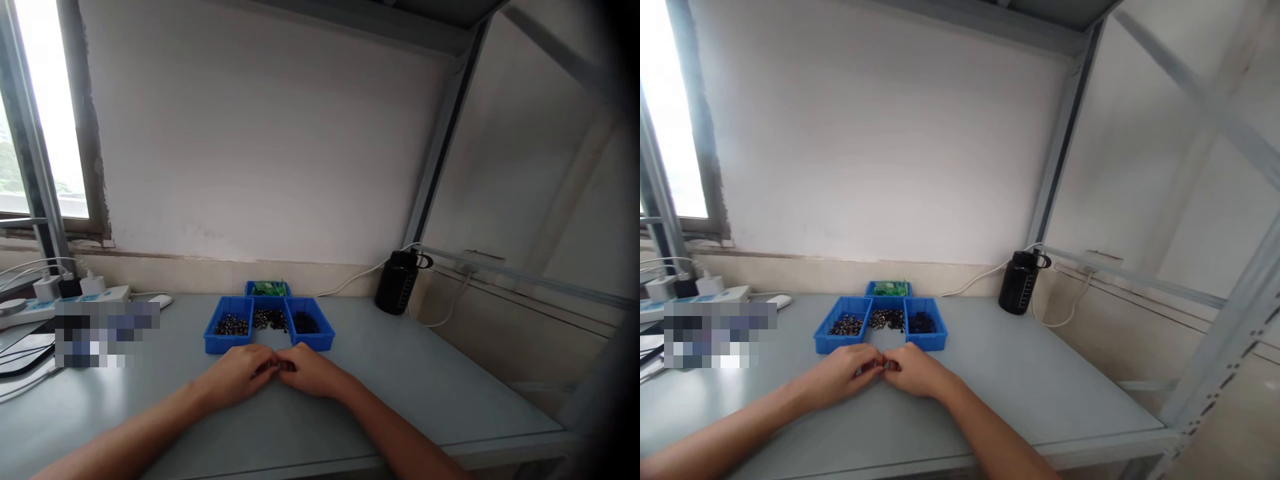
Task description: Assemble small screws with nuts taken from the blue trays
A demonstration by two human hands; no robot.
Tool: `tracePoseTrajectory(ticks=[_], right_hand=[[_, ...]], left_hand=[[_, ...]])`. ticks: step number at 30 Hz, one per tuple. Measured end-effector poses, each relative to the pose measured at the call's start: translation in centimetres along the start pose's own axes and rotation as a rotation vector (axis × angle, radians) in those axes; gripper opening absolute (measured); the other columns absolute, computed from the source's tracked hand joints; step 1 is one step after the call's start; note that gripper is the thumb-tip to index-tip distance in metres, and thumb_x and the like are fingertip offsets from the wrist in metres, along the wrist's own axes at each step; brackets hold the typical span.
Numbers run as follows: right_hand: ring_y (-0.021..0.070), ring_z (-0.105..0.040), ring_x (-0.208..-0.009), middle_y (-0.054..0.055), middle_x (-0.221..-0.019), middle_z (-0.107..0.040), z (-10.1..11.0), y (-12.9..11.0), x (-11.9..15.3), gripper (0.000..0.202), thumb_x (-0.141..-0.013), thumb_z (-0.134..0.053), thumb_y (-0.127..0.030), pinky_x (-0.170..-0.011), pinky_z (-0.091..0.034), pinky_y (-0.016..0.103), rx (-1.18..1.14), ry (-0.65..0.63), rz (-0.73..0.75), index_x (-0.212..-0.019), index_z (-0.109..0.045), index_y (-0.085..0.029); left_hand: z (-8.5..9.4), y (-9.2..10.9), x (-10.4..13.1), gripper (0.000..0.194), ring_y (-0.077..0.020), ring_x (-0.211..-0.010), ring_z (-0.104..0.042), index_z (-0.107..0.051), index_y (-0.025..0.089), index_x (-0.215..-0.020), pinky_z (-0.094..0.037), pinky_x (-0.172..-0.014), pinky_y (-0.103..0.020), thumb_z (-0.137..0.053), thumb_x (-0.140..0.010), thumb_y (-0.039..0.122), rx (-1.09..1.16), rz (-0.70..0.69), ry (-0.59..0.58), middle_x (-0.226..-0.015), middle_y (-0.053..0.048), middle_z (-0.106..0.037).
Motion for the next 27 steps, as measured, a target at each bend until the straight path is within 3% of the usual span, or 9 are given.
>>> tracePoseTrajectory(ticks=[4, 8, 12, 17, 27], right_hand=[[0.0113, -0.051, -0.057, -0.002, -0.061, -0.057, -0.2, 0.0, 0.0, 0.011, -0.076, -0.052, -0.019, -0.051, -0.032, 0.020, 0.017, -0.016, 0.005, -0.073, -0.062, -0.017], [0.0118, -0.053, -0.058, -0.002, -0.062, -0.058, 1.3, 0.7, 0.0, 0.014, -0.080, -0.051, -0.024, -0.051, -0.034, 0.019, -0.045, 0.062, -0.078, -0.081, -0.062, -0.017], [0.0115, -0.052, -0.057, -0.002, -0.062, -0.057, 2.0, 0.6, 0.1, 0.011, -0.079, -0.055, -0.026, -0.051, -0.035, 0.019, -0.114, 0.116, -0.090, -0.082, -0.061, -0.017], [0.0102, -0.049, -0.054, -0.005, -0.057, -0.054, 1.2, -0.7, 0.1, 0.008, -0.076, -0.057, -0.021, -0.051, -0.036, 0.019, -0.196, 0.061, -0.005, -0.083, -0.060, -0.018], [0.0117, -0.054, -0.059, -0.002, -0.064, -0.059, 2.2, 0.0, 0.1, 0.014, -0.083, -0.051, -0.027, -0.053, -0.035, 0.020, -0.058, 0.093, -0.053, -0.084, -0.062, -0.018]], left_hand=[[0.0, 0.6, 0.1, 0.017, -0.0152, -0.070, -0.056, -0.056, 0.020, -0.084, -0.036, -0.061, -0.022, -0.040, -0.088, 0.023, -0.056, -0.049, -0.021, -0.077, 0.000, -0.059], [0.6, -1.1, 0.1, 0.016, -0.0154, -0.067, -0.056, -0.057, 0.021, -0.084, -0.034, -0.058, -0.022, -0.041, -0.086, 0.022, -0.080, 0.076, 0.009, -0.074, 0.000, -0.060], [0.1, -2.2, 0.1, 0.018, -0.0165, -0.065, -0.057, -0.059, 0.021, -0.084, -0.031, -0.054, -0.023, -0.041, -0.084, 0.022, -0.069, 0.154, -0.025, -0.071, 0.000, -0.061], [-1.2, -1.4, 0.1, 0.018, -0.0144, -0.059, -0.054, -0.058, 0.019, -0.074, -0.030, -0.052, -0.022, -0.041, -0.082, 0.022, -0.002, 0.080, -0.099, -0.065, 0.000, -0.059], [-0.8, -1.9, 0.2, 0.015, -0.0136, -0.058, -0.053, -0.057, 0.021, -0.078, -0.029, -0.051, -0.021, -0.044, -0.083, 0.026, 0.009, 0.134, -0.076, -0.066, 0.002, -0.060]])
Point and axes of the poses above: each hand's wrist, its own x-axis away from the middle knuckle, its own z-axis out of the back of the hand, y = z × x, the point moved 10 cm from there along -x, towards the middle knuckle
